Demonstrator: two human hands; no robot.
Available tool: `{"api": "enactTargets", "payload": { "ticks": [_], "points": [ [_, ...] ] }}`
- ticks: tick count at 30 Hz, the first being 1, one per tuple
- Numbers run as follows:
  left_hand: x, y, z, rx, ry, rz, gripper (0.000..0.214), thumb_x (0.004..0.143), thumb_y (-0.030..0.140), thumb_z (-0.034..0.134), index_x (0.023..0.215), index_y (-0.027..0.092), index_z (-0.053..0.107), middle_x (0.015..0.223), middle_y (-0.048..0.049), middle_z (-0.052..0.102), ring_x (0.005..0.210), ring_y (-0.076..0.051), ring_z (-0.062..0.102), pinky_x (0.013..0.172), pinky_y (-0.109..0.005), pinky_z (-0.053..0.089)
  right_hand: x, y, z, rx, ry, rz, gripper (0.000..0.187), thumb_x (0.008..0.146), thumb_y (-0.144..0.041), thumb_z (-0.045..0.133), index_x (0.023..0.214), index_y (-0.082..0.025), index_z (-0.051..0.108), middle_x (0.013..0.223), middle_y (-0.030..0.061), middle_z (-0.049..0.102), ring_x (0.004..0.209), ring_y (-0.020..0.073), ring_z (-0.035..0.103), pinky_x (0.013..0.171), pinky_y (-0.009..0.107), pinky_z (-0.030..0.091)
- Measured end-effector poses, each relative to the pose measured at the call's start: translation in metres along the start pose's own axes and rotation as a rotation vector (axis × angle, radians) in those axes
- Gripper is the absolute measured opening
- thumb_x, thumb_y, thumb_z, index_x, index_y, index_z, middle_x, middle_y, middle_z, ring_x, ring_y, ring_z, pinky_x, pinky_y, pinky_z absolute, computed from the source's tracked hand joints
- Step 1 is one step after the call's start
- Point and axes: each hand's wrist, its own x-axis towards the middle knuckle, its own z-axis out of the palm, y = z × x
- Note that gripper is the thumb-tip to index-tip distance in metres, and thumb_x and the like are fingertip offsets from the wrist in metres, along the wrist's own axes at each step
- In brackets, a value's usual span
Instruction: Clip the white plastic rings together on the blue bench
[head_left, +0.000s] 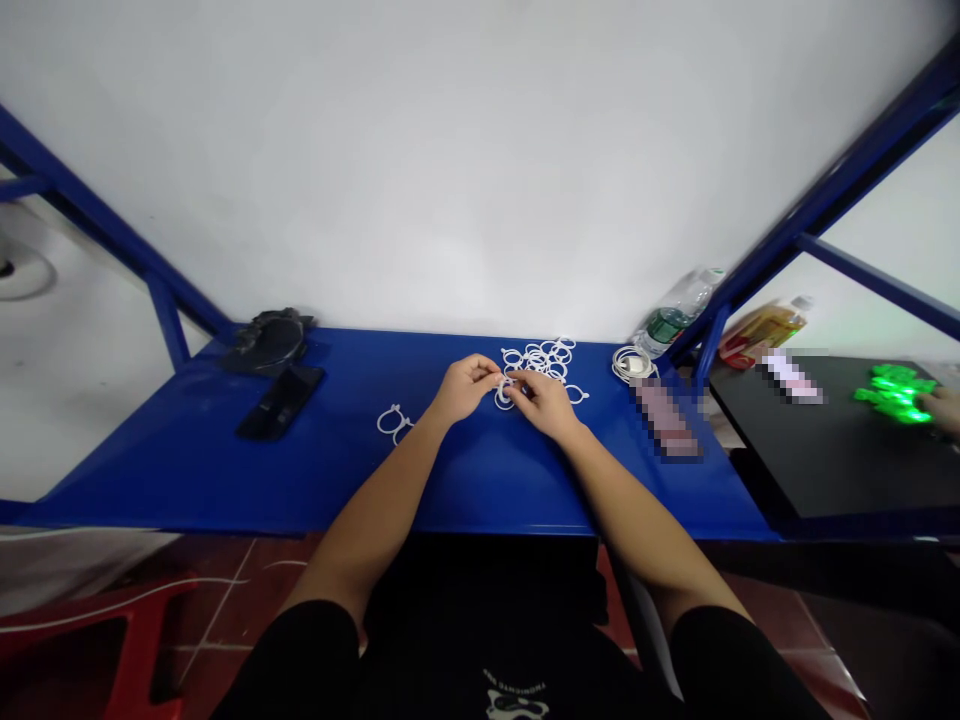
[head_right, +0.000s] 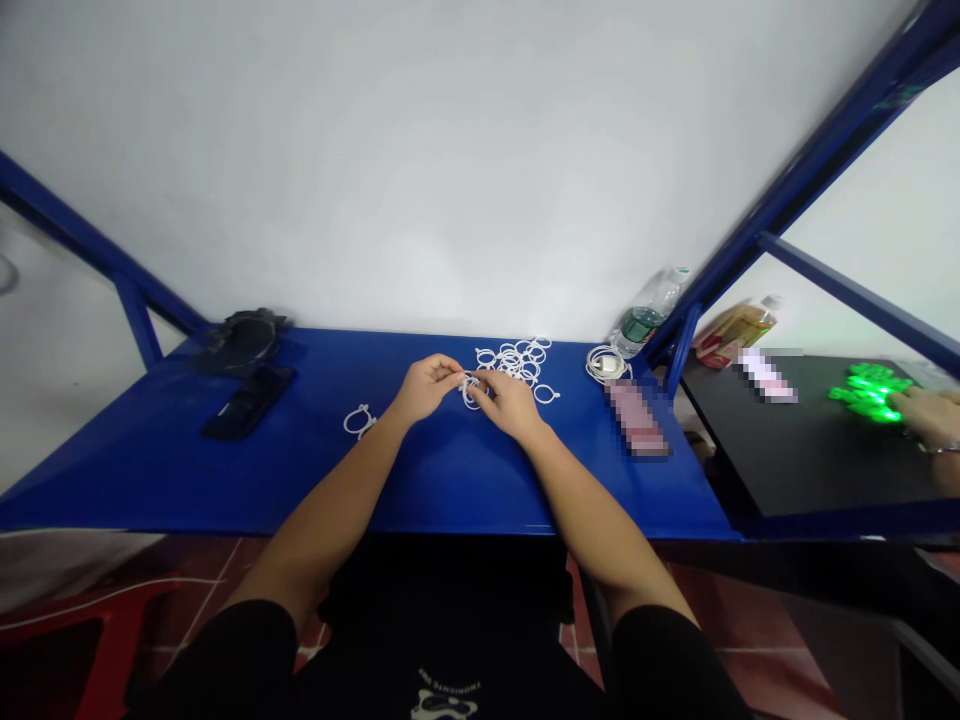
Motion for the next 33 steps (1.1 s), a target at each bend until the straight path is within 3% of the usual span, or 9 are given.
{"api": "enactTargets", "payload": {
  "ticks": [6, 9, 14, 21, 33],
  "points": [
    [-0.002, -0.001, 0.006, -0.099, -0.082, 0.014, 0.036, 0.078, 0.040, 0.085, 0.097, 0.015, 0.070, 0.096, -0.0086, 0.078, 0.089, -0.020, 0.076, 0.085, -0.036, 0.060, -0.001, 0.001, 0.005, 0.015, 0.098, -0.056, 0.024, 0.102, -0.036, 0.059, 0.109, -0.021, 0.076, 0.092, 0.0069, 0.079, 0.076, 0.0194, 0.071, 0.071, 0.031, 0.052],
    [-0.001, -0.005, 0.005, -0.094, -0.061, 0.023, 0.040, 0.073, 0.043, 0.089, 0.095, 0.015, 0.071, 0.093, -0.0089, 0.079, 0.085, -0.020, 0.076, 0.083, -0.036, 0.061, -0.001, 0.000, 0.001, 0.056, 0.091, -0.073, 0.024, 0.103, -0.031, 0.056, 0.110, -0.022, 0.077, 0.095, 0.0069, 0.080, 0.081, 0.0201, 0.073, 0.074, 0.032, 0.055],
    [-0.003, -0.005, 0.002, 0.143, -0.015, 0.113, 0.029, 0.082, 0.043, 0.083, 0.094, 0.017, 0.078, 0.087, -0.0072, 0.078, 0.076, -0.018, 0.073, 0.071, -0.031, 0.059, 0.001, 0.000, -0.003, 0.091, 0.010, -0.128, 0.030, 0.104, -0.026, 0.052, 0.121, -0.024, 0.076, 0.104, 0.0065, 0.080, 0.087, 0.0201, 0.074, 0.079, 0.032, 0.056],
    [-0.007, 0.012, -0.001, 0.373, -0.032, 0.328, 0.012, 0.092, 0.031, 0.074, 0.094, 0.022, 0.083, 0.094, -0.0052, 0.079, 0.079, -0.016, 0.072, 0.071, -0.028, 0.056, 0.001, 0.005, -0.005, 0.093, -0.013, -0.175, 0.030, 0.104, -0.028, 0.053, 0.124, -0.024, 0.075, 0.101, 0.0059, 0.080, 0.084, 0.0191, 0.074, 0.078, 0.031, 0.056],
    [-0.007, 0.010, 0.004, 0.422, -0.064, 0.333, 0.011, 0.094, 0.024, 0.066, 0.091, 0.020, 0.077, 0.093, -0.0049, 0.076, 0.081, -0.016, 0.069, 0.074, -0.028, 0.055, -0.002, 0.001, -0.001, 0.069, 0.025, -0.113, 0.029, 0.104, -0.031, 0.052, 0.112, -0.022, 0.078, 0.089, 0.0057, 0.079, 0.077, 0.0188, 0.073, 0.072, 0.030, 0.055]
  ]
}}
